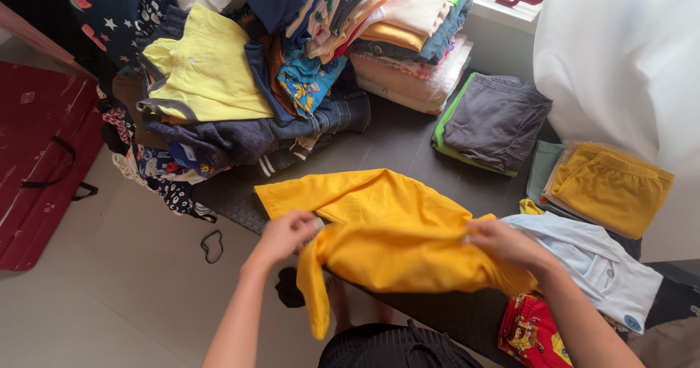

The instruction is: The person folds clothes including pants and shirts by hand on a dark surface and places them into stacks next to a pile of unfolded laundry.

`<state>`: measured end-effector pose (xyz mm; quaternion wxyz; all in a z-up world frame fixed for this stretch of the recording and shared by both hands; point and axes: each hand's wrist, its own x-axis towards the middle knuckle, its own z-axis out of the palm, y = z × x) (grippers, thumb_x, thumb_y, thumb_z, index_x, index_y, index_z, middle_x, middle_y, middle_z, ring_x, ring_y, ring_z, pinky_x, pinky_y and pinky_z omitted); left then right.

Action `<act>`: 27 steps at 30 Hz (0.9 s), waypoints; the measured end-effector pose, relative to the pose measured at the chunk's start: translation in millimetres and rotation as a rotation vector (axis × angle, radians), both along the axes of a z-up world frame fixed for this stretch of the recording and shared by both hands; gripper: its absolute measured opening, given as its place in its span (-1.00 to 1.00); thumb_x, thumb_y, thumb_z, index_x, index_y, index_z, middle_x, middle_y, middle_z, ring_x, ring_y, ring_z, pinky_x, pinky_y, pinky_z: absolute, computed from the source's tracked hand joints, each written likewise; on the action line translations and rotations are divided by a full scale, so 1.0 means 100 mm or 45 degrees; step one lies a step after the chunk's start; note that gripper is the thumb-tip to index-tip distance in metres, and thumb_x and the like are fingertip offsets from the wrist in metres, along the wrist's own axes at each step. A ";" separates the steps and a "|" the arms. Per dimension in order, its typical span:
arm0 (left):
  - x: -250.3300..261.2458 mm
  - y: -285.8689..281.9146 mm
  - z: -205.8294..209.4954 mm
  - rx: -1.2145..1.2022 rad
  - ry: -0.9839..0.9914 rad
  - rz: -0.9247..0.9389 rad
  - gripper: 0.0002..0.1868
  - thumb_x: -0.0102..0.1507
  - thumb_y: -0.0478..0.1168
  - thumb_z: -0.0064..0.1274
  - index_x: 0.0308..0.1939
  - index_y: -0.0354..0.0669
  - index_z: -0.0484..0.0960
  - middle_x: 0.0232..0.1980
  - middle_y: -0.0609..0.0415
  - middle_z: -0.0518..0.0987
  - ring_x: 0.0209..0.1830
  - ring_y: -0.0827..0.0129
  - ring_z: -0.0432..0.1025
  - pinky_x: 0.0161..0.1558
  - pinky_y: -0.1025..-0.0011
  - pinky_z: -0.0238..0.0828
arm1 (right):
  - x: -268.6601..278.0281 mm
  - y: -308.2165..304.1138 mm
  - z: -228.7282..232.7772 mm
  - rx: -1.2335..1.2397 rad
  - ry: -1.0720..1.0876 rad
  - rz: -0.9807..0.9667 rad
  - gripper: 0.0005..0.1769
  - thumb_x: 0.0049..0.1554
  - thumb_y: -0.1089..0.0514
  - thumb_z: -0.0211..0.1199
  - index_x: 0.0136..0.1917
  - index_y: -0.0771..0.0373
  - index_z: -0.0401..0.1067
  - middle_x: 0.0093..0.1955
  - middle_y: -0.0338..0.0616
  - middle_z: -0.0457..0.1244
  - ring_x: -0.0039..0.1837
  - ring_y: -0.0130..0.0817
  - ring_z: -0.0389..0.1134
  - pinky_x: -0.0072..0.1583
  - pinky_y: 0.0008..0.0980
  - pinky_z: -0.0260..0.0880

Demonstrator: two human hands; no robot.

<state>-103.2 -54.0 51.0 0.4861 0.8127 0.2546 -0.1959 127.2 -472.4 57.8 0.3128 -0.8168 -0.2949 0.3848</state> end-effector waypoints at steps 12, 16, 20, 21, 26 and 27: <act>0.13 0.55 -0.70 0.778 -0.203 0.246 -0.76 0.49 -0.03 0.01 0.16 0.05 0.63 0.21 0.10 0.62 0.29 0.15 0.45 0.34 0.15 0.41 | 0.04 -0.04 -0.55 -0.216 -0.348 -0.249 -0.62 0.16 0.04 0.24 0.21 0.20 0.46 0.10 0.10 0.39 0.19 0.01 0.39 0.23 -0.19 0.34; 0.02 0.68 -0.38 0.914 -0.331 -0.115 -0.45 0.05 -0.08 0.28 0.13 -0.04 0.59 0.31 0.03 0.48 0.34 0.09 0.35 0.21 0.12 0.37 | 0.00 -0.05 -0.52 -0.185 -0.335 -0.260 -0.58 0.15 0.04 0.23 0.24 0.21 0.44 0.14 0.10 0.38 0.22 0.00 0.39 0.26 -0.20 0.33; -0.04 0.57 -0.59 1.042 -0.706 -0.153 -0.33 -0.06 -0.10 0.36 0.13 -0.07 0.57 0.34 0.02 0.41 0.31 0.06 0.30 0.17 0.14 0.36 | -0.06 0.04 -0.42 -0.284 -0.279 -0.300 -0.56 0.17 0.00 0.22 0.27 0.17 0.42 0.13 0.06 0.41 0.22 -0.05 0.43 0.25 -0.20 0.36; -0.04 0.57 -0.64 1.043 -0.707 -0.154 -0.33 -0.06 -0.10 0.36 0.13 -0.07 0.57 0.34 0.02 0.41 0.31 0.06 0.30 0.17 0.14 0.36 | -0.07 0.05 -0.41 -0.305 -0.296 -0.294 -0.56 0.18 -0.01 0.21 0.28 0.16 0.42 0.13 0.06 0.41 0.22 -0.05 0.43 0.26 -0.21 0.36; 0.10 0.65 -0.54 0.662 -0.235 0.351 -0.75 0.39 -0.18 0.11 0.13 -0.13 0.56 -0.07 -0.17 0.69 -0.02 0.03 0.56 0.05 0.18 0.49 | -0.01 0.05 -0.45 -0.302 -0.295 -0.278 -0.56 0.17 -0.01 0.21 0.28 0.17 0.43 0.14 0.06 0.41 0.22 -0.06 0.42 0.26 -0.22 0.35; 0.15 0.73 -0.47 0.664 -0.235 0.350 -0.75 0.39 -0.18 0.11 0.13 -0.13 0.56 -0.07 -0.17 0.69 -0.02 0.03 0.56 0.05 0.18 0.49 | 0.01 0.05 -0.46 -0.296 -0.306 -0.258 -0.57 0.17 -0.01 0.22 0.26 0.18 0.44 0.14 0.05 0.41 0.22 -0.07 0.43 0.26 -0.23 0.36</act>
